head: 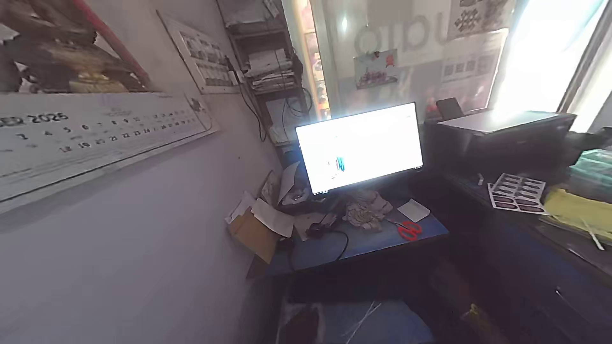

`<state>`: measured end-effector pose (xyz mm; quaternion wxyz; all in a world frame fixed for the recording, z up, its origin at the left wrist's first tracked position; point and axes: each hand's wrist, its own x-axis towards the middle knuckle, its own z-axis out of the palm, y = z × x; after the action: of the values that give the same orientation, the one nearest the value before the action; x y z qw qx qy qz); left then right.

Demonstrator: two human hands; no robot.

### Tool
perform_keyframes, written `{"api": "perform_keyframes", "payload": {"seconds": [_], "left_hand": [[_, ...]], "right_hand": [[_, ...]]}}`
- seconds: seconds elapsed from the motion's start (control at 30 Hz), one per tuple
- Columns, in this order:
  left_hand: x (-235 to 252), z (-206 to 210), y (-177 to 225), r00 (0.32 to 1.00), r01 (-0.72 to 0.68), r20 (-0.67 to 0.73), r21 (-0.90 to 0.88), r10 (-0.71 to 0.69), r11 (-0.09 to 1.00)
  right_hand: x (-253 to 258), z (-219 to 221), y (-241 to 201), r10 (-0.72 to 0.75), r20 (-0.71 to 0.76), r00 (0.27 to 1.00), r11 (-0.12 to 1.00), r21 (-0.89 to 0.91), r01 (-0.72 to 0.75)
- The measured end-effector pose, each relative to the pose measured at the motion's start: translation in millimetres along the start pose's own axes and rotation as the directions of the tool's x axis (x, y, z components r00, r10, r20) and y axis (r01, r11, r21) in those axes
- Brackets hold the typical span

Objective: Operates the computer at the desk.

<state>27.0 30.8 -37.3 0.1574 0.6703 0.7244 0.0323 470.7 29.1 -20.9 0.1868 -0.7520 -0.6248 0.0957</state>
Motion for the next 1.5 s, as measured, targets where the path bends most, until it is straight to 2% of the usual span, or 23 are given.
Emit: {"api": "perform_keyframes", "payload": {"seconds": [0.13,0.33,0.53,0.77,0.9,1.03,1.2,1.5], "left_hand": [[-2.2,1.4,-1.5,1.000,-0.005,-0.021,0.013,0.005,1.000],[-3.5,-4.6,5.2,0.999,-0.016,-0.033,0.050,0.018,0.999],[-2.8,8.6,-1.7,0.993,-0.068,-0.095,0.052,0.073,0.996],[-4.3,11.7,-0.5,0.987,-0.078,-0.134,0.087,0.089,0.993],[-8.8,13.7,-3.3,0.984,-0.068,-0.161,0.026,0.071,0.997],[-14.5,12.7,-5.4,0.963,-0.123,-0.241,0.003,0.120,0.992],[-10.9,4.3,4.3,0.992,-0.026,-0.120,0.028,0.029,0.999],[-7.5,0.9,2.7,0.997,-0.019,-0.081,0.004,0.020,1.000]], "right_hand": [[-1.5,7.3,-0.4,-0.059,-0.094,0.994,0.998,-0.022,0.058],[-0.1,11.6,3.9,-0.060,-0.123,0.991,0.998,-0.038,0.056],[-1.5,3.5,3.8,-0.049,-0.052,0.997,0.999,0.007,0.049],[-0.6,2.5,5.4,-0.077,0.005,0.997,0.997,-0.030,0.077],[4.6,13.6,10.5,-0.121,-0.014,0.992,0.992,-0.035,0.121],[5.6,16.2,8.6,-0.147,-0.038,0.988,0.989,-0.010,0.147],[2.4,11.5,7.1,-0.174,-0.069,0.982,0.985,-0.017,0.173],[3.8,12.9,9.0,-0.227,-0.145,0.963,0.974,-0.029,0.225]]}}
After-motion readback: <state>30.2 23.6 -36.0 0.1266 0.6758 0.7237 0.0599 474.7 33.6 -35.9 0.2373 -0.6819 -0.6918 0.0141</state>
